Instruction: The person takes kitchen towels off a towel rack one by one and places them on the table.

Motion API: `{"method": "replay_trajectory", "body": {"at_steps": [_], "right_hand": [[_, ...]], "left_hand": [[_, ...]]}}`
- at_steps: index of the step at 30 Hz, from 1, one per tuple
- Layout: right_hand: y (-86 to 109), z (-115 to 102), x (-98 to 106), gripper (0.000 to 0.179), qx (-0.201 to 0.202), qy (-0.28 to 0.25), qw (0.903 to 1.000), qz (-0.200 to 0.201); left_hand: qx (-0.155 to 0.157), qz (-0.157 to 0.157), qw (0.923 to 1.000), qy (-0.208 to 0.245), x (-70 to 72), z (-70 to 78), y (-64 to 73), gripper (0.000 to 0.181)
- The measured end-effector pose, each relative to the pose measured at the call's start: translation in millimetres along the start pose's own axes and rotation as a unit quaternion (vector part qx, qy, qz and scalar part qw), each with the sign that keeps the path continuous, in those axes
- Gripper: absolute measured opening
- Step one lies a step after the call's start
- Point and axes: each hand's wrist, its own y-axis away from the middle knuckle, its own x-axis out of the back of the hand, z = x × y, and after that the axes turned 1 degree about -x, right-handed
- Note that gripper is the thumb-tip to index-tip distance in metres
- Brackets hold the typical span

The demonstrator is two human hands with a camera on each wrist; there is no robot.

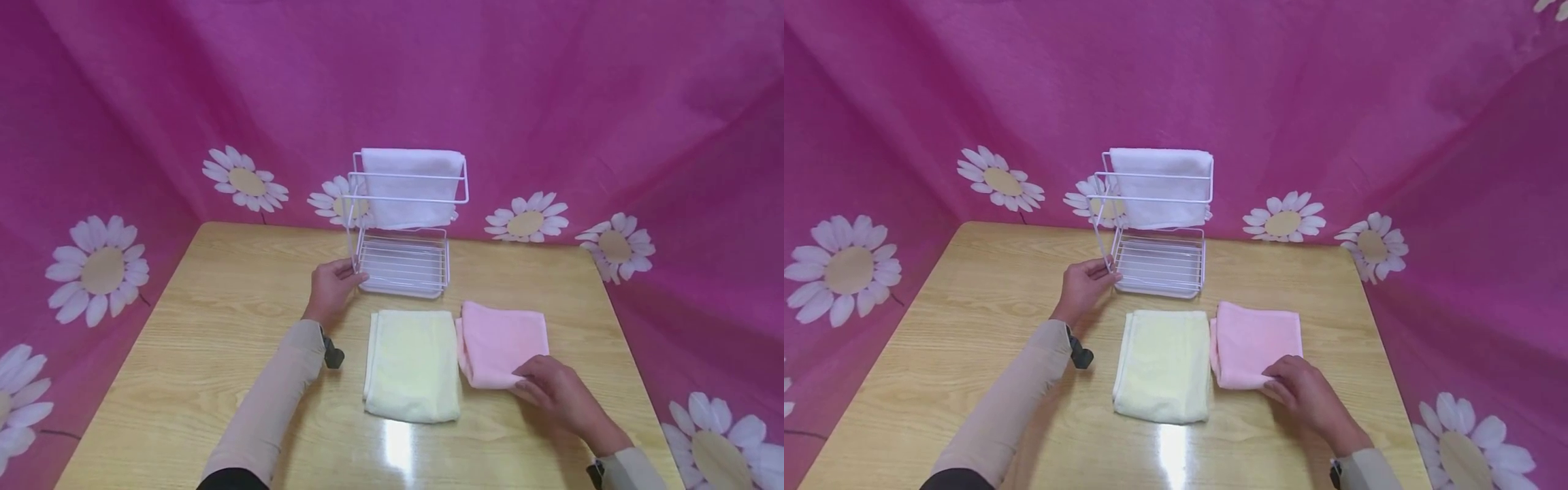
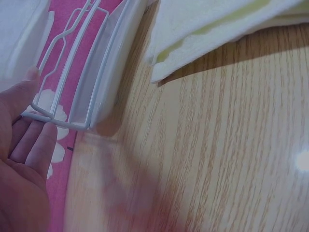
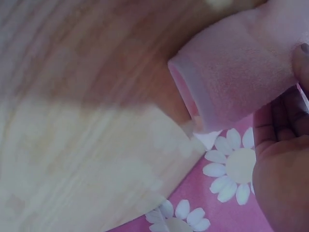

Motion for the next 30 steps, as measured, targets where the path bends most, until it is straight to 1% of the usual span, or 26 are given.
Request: {"method": "replay_trajectory", "body": {"at_steps": [5,9,14,18,23,30], "right_hand": [[3.6,-0.8,-5.1,0.026,0.007,0.002,0.9999,-0.012],[5.2,-2.2,-9.7,0.026,0.013,0.012,0.9998,-0.009],[6.4,-5.2,-16.8,0.025,0.029,0.000,0.9995,-0.013],[7.2,-7.2,-20.8,0.024,0.026,-0.009,0.9991,-0.032],[6.5,-7.9,-23.6,0.023,0.022,-0.004,0.9983,-0.055],[6.2,-6.0,-25.9,0.023,0.028,-0.011,0.9981,-0.055]], "left_hand": [[0.003,0.001,1.0000,0.005,0.4,0.5,0.2,0.040],[-0.001,0.002,1.0000,0.004,0.3,0.5,0.0,0.040],[-0.007,0.002,1.0000,0.002,1.0,-0.1,-0.1,0.040],[-0.003,0.002,1.0000,0.000,1.2,-0.2,-0.1,0.039],[-0.003,0.002,1.0000,-0.004,1.1,1.1,0.4,0.040],[-0.001,0.001,1.0000,0.000,1.1,1.4,0.7,0.040]]}}
